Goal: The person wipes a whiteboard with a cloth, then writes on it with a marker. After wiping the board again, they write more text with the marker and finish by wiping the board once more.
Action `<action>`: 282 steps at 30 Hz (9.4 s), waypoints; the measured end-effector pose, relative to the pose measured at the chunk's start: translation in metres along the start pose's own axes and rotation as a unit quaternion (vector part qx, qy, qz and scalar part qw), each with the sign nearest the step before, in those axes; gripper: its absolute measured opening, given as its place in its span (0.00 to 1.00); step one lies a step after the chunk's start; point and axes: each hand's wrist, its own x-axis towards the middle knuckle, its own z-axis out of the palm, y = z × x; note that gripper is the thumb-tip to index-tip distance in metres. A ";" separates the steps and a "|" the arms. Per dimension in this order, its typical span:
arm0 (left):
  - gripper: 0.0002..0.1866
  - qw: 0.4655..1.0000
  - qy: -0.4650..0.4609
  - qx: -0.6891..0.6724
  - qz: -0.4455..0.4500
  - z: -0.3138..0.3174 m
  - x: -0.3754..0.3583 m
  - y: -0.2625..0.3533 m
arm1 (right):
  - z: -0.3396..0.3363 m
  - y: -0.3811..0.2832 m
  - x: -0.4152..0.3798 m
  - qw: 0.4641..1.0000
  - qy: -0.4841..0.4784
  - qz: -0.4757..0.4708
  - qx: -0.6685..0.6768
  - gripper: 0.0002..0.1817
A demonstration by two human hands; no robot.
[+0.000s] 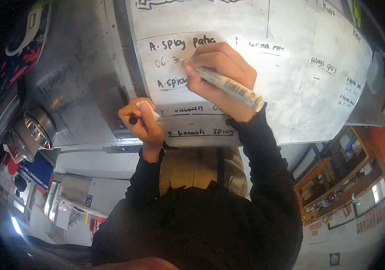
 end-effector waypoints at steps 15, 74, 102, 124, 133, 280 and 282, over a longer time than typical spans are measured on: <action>0.07 1.000 0.004 -0.011 -0.003 0.001 -0.001 -0.001 | 0.001 0.002 -0.001 1.000 0.014 0.009 0.011 0.09; 0.08 0.999 0.037 -0.026 0.001 0.002 -0.001 -0.005 | -0.024 0.015 -0.016 0.996 0.093 0.009 -0.012 0.08; 0.08 0.999 0.036 -0.012 0.005 0.001 -0.001 -0.006 | -0.024 0.019 -0.022 0.991 0.131 0.026 -0.001 0.07; 0.06 0.992 0.091 -0.088 -0.009 0.002 -0.001 -0.001 | 0.039 -0.049 -0.074 0.998 0.069 0.009 0.011 0.12; 0.07 0.991 0.079 -0.106 -0.024 0.000 -0.003 0.000 | 0.049 -0.043 -0.074 0.997 0.075 0.015 -0.010 0.14; 0.07 0.997 0.055 -0.055 0.024 0.000 -0.001 -0.007 | -0.002 -0.015 -0.096 0.959 0.236 0.154 0.028 0.08; 0.07 0.997 0.055 -0.050 0.020 -0.001 -0.001 -0.007 | -0.003 -0.016 -0.095 0.940 0.279 0.189 0.046 0.08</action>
